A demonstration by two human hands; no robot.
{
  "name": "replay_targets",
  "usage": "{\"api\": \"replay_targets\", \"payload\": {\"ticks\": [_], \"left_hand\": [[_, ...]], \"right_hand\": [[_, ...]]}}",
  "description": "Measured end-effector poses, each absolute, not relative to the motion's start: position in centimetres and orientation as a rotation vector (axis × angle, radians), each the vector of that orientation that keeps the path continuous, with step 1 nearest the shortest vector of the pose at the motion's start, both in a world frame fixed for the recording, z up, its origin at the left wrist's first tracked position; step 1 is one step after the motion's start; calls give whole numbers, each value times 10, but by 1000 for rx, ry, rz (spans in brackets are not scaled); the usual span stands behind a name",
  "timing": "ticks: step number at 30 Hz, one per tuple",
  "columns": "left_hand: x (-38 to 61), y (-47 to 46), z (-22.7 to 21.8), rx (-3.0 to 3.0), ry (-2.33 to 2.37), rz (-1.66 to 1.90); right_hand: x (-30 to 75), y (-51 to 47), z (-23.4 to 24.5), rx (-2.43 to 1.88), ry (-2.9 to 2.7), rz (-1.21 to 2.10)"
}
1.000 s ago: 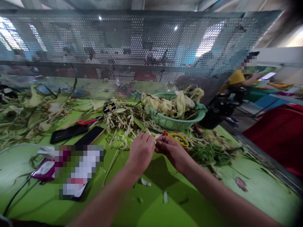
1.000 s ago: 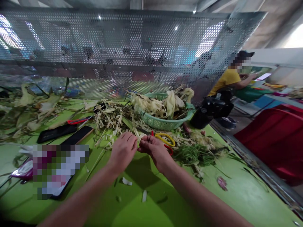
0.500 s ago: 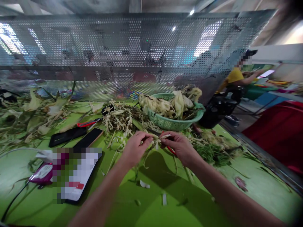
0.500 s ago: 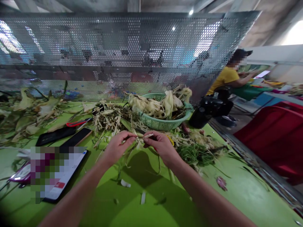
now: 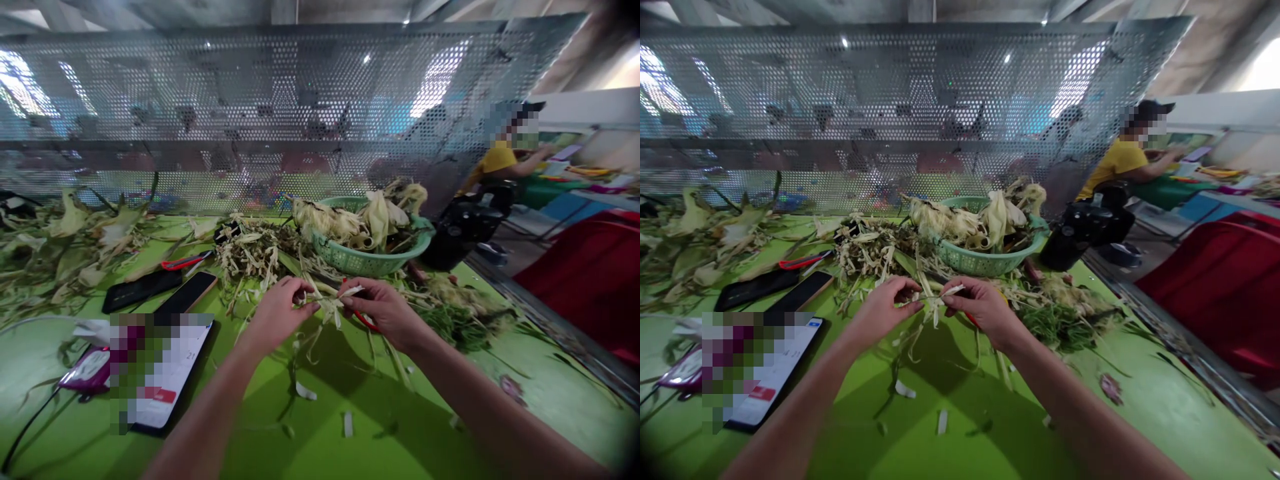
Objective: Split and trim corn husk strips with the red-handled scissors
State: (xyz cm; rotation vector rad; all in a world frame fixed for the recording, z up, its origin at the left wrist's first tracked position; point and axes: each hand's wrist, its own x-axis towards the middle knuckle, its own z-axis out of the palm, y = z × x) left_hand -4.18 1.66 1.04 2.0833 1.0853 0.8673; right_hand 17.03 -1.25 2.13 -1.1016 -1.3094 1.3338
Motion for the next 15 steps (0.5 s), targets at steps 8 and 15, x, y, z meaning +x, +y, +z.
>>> {"api": "replay_targets", "payload": {"ticks": [8,15], "left_hand": [[-37,13,15,2127,990,967],[-33,5,19,1578,813,932]], "right_hand": [[170,-13,16,-1110,-1323,1349],[168,-10,10,-1089,-1315,1377]]}}
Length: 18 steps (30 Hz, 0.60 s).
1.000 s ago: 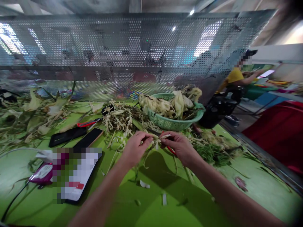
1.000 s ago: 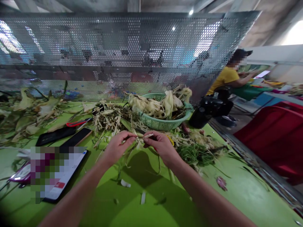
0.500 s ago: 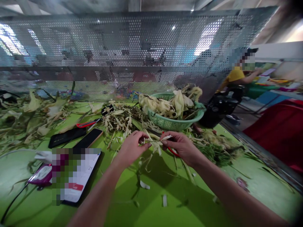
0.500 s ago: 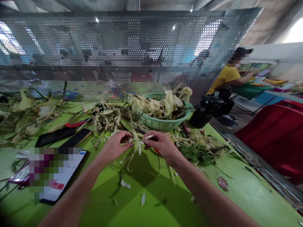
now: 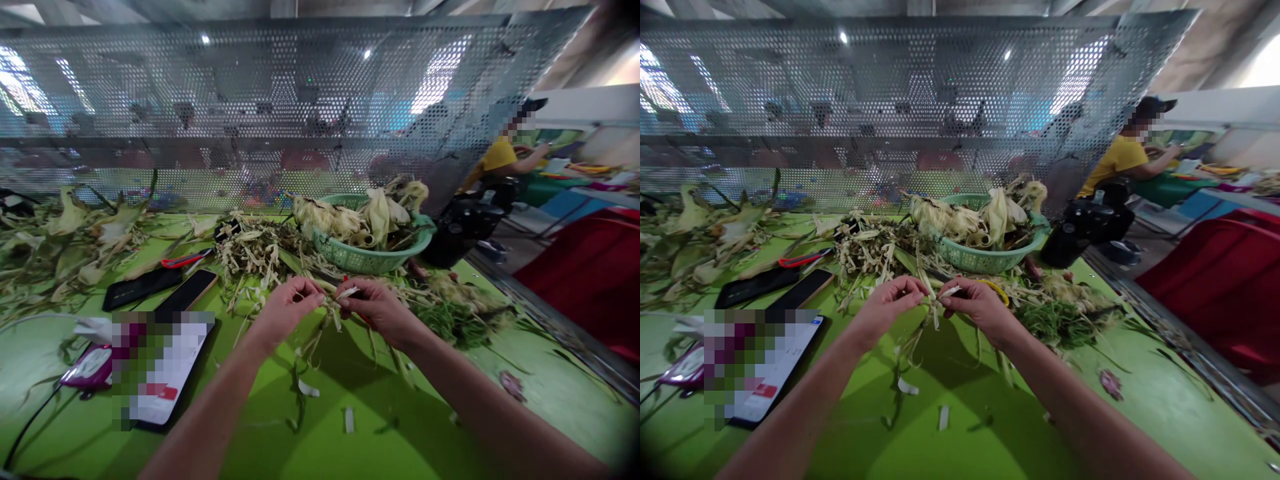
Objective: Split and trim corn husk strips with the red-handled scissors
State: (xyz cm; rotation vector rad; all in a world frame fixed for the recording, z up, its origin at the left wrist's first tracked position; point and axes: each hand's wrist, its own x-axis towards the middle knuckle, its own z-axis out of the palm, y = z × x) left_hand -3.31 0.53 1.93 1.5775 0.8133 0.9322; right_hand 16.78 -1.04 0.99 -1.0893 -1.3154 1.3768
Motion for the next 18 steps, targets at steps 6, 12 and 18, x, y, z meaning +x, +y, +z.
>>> {"api": "replay_targets", "payload": {"ticks": [6,12,18], "left_hand": [[-25,0,17,1445,739,863],[-20,7,-2,1415,947,900],[-17,13,-12,1391,981,894]], "right_hand": [[164,-11,4,-1056,-1278,1469],[165,-5,-7,-1159,-1240,1389],[171,-4,-11,-1317,-1504,945]]}}
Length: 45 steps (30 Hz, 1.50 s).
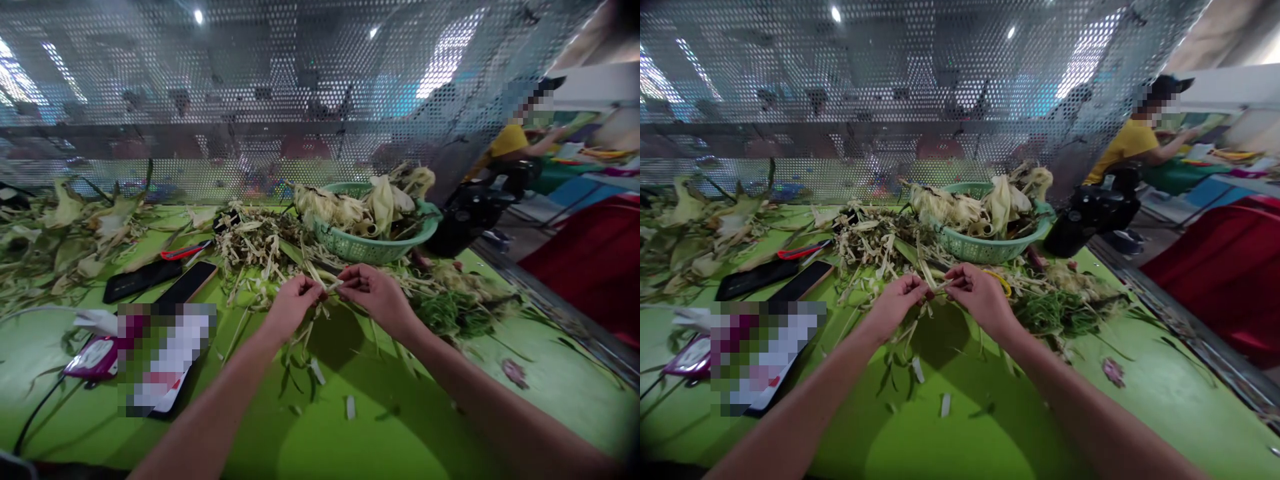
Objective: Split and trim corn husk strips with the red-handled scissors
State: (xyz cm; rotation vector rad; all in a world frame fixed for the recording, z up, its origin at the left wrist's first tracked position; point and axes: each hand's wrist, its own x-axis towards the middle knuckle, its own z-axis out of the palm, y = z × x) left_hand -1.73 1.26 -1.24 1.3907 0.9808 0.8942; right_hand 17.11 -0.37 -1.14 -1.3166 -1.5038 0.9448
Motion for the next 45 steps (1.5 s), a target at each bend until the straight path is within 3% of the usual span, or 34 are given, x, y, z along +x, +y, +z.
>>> {"api": "replay_targets", "payload": {"ticks": [11,24,36,45], "left_hand": [[-16,16,-23,1426,1027,887],[-17,15,-22,1438,1036,883],[-9,13,-28,1652,989,848],[-12,13,-21,1483,931,880]], "right_hand": [[164,-13,-2,-1427,-2070,403],[162,-18,0,-1527,-2220,22],[155,-25,5,-1393,-2221,30],[158,-19,9,-1242,-2048,370]]}}
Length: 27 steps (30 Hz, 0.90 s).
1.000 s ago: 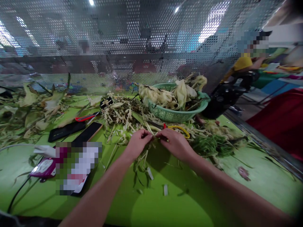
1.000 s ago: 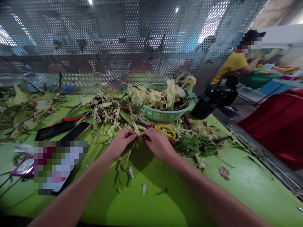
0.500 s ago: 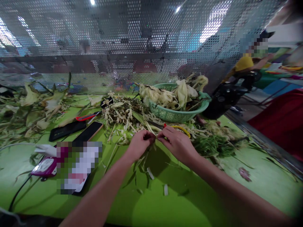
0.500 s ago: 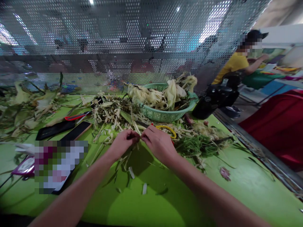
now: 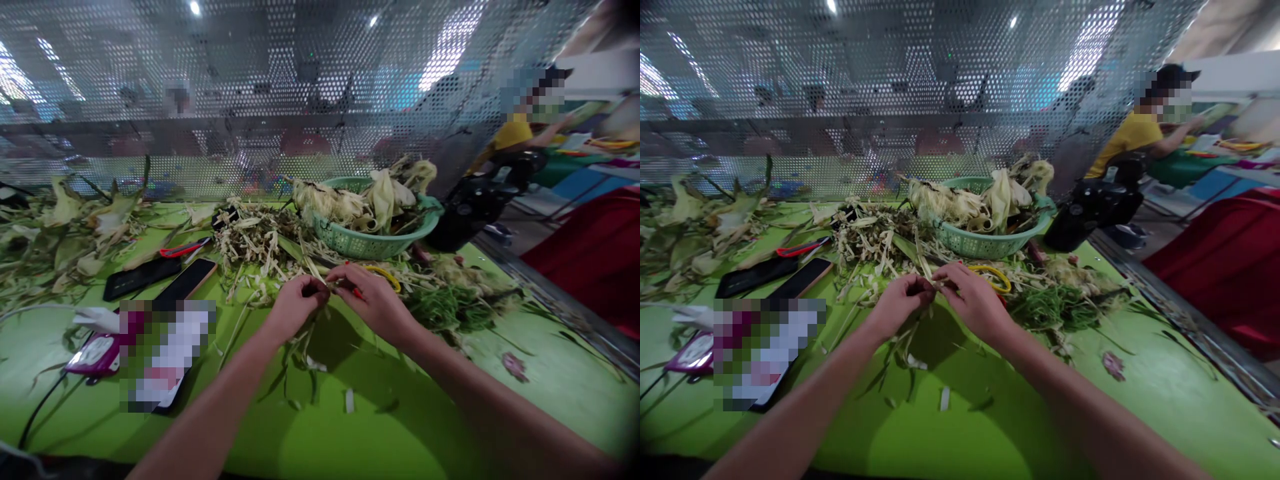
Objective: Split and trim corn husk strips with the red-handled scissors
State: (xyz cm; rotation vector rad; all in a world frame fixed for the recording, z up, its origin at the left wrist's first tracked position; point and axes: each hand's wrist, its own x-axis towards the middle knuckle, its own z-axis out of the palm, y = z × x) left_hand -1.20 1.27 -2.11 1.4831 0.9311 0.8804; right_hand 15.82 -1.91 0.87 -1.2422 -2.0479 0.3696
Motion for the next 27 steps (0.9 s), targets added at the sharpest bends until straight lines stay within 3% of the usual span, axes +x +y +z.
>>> {"api": "replay_targets", "payload": {"ticks": [19,27], "left_hand": [[-12,12,-15,1283,770,862],[-12,11,-14,1335,790,851]], "right_hand": [[169,-9,-4,-1310,-1855,661],[162,-16,3,-1297,-2005,323]]}}
